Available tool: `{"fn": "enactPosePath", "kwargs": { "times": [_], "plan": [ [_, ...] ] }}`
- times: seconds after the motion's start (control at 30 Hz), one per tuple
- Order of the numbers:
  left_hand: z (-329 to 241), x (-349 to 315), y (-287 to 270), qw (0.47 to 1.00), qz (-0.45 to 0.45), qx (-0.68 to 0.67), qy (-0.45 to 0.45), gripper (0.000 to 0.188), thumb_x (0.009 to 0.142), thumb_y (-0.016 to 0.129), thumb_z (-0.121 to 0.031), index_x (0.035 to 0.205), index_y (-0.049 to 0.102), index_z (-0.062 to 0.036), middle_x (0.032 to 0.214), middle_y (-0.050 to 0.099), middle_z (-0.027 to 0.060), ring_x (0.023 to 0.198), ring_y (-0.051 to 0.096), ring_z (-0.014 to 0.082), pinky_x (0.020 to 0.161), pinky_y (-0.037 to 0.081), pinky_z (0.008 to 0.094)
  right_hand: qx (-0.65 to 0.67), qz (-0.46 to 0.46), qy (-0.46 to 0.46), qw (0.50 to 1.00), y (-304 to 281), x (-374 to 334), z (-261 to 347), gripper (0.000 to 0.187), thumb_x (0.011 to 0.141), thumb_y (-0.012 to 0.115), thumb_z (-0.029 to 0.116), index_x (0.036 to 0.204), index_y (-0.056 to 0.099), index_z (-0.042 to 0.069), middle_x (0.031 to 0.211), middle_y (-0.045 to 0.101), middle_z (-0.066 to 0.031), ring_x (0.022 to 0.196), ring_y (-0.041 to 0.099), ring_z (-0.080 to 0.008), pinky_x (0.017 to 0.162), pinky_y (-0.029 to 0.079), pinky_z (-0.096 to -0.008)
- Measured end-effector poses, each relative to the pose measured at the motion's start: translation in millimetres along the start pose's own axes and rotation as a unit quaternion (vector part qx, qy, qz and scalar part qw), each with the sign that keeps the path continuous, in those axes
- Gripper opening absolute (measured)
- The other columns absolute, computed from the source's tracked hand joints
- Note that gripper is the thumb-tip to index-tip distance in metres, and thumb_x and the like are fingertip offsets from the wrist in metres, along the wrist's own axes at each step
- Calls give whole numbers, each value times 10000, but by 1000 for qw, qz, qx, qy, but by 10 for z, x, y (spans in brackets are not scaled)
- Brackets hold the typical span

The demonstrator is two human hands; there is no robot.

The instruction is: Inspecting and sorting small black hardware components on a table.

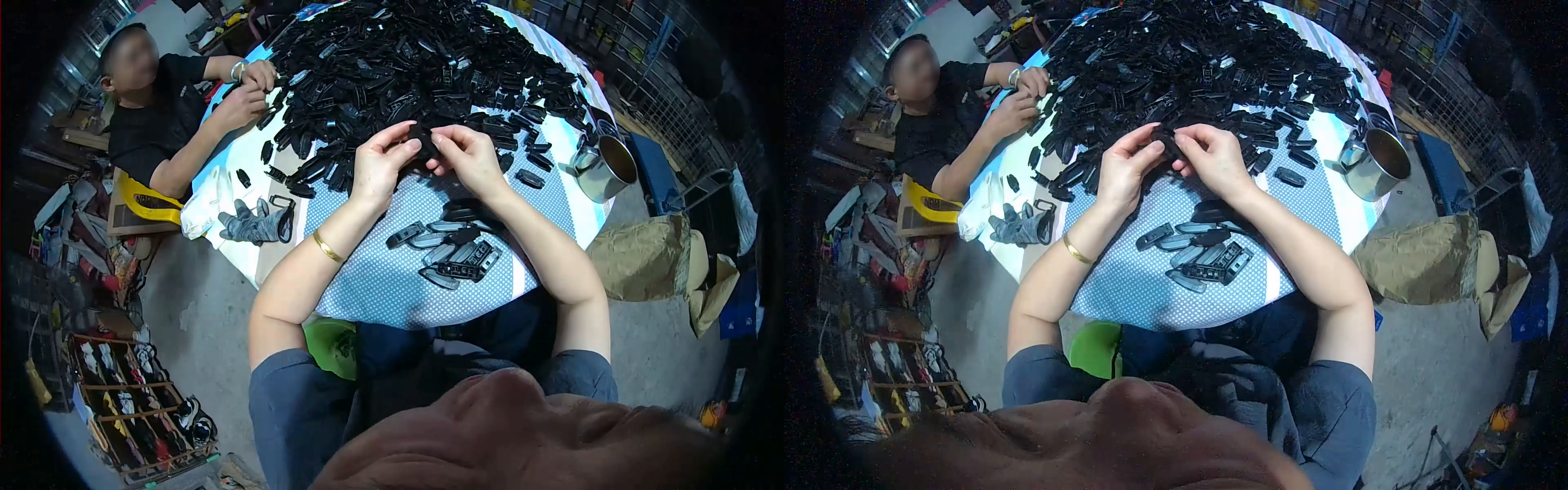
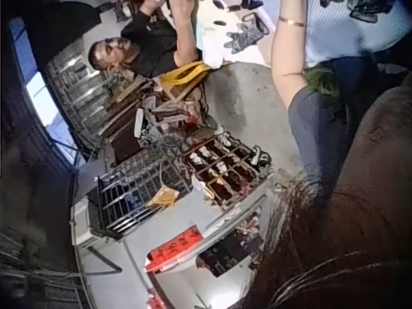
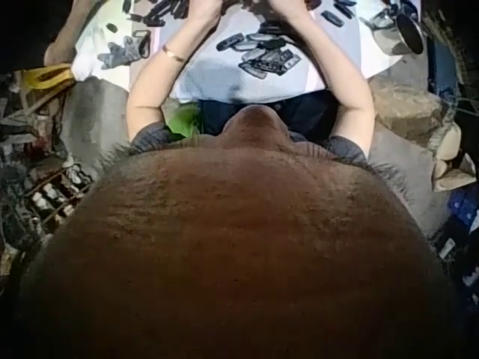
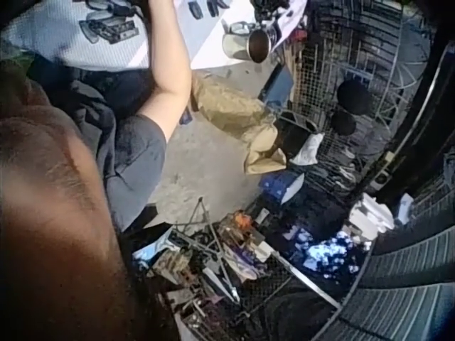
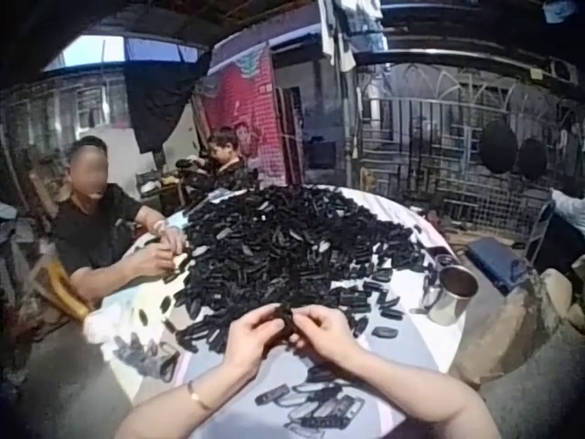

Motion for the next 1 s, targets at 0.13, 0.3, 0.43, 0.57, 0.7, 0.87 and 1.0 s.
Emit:
{"fn": "enactPosePath", "kwargs": {
  "times": [0.13,0.3,0.43,0.57,0.7,0.87,1.0],
  "plan": [
    [-2,24,-53,999,-10,32,16,357,786,624,-10,1137,560,1,971,616,69,801,580,96,734,482,215,-64,-31,-49,996,-20,-12,76,178,864,548,102,967,594,-36,834,607,-75,597,604,-104,494,481,-202],
    [-23,-47,88,1000,5,-26,2,339,819,601,-37,1150,546,10,1015,616,86,831,582,102,751,482,223,-253,-81,-261,928,46,-153,404,119,819,600,53,885,566,-41,964,548,-83,643,597,-104,526,491,-207],
    [-83,-40,56,998,9,-65,10,303,855,563,-64,1145,538,20,1025,617,94,872,592,128,778,494,255,-151,-79,-132,976,6,-70,245,173,771,673,128,834,580,-3,867,564,-69,578,549,-100,537,460,-240],
    [-157,-29,134,997,63,-46,0,250,872,525,-54,1106,564,24,995,624,110,872,596,144,779,491,252,-133,110,-6,985,238,-38,45,192,822,631,171,906,585,4,746,603,-14,623,557,-64,534,453,-205],
    [-290,-54,213,993,114,-11,18,213,864,531,-41,1056,598,21,966,633,106,859,595,137,783,482,241,-205,61,-156,964,239,-151,345,185,833,616,174,822,598,-10,640,579,-13,546,510,-65,515,432,-213],
    [-237,-41,205,994,105,-21,-20,221,849,555,-55,1053,606,13,933,641,82,832,596,118,763,475,229,-339,123,-125,924,277,-143,441,249,778,665,225,831,611,-13,653,602,-59,629,579,-87,563,448,-253],
    [-94,-150,399,945,198,261,-19,329,818,607,-88,1136,566,-15,904,647,47,765,571,73,720,464,208,-361,99,-83,923,-419,163,431,260,802,631,212,991,646,34,838,663,-60,762,609,-121,674,486,-270]
  ]
}}
Point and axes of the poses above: each hand's wrist, its own x-axis towards the middle knuckle, its own y-axis out of the palm, z = x × y, the point moved 10 cm from there along x, towards the middle knuckle
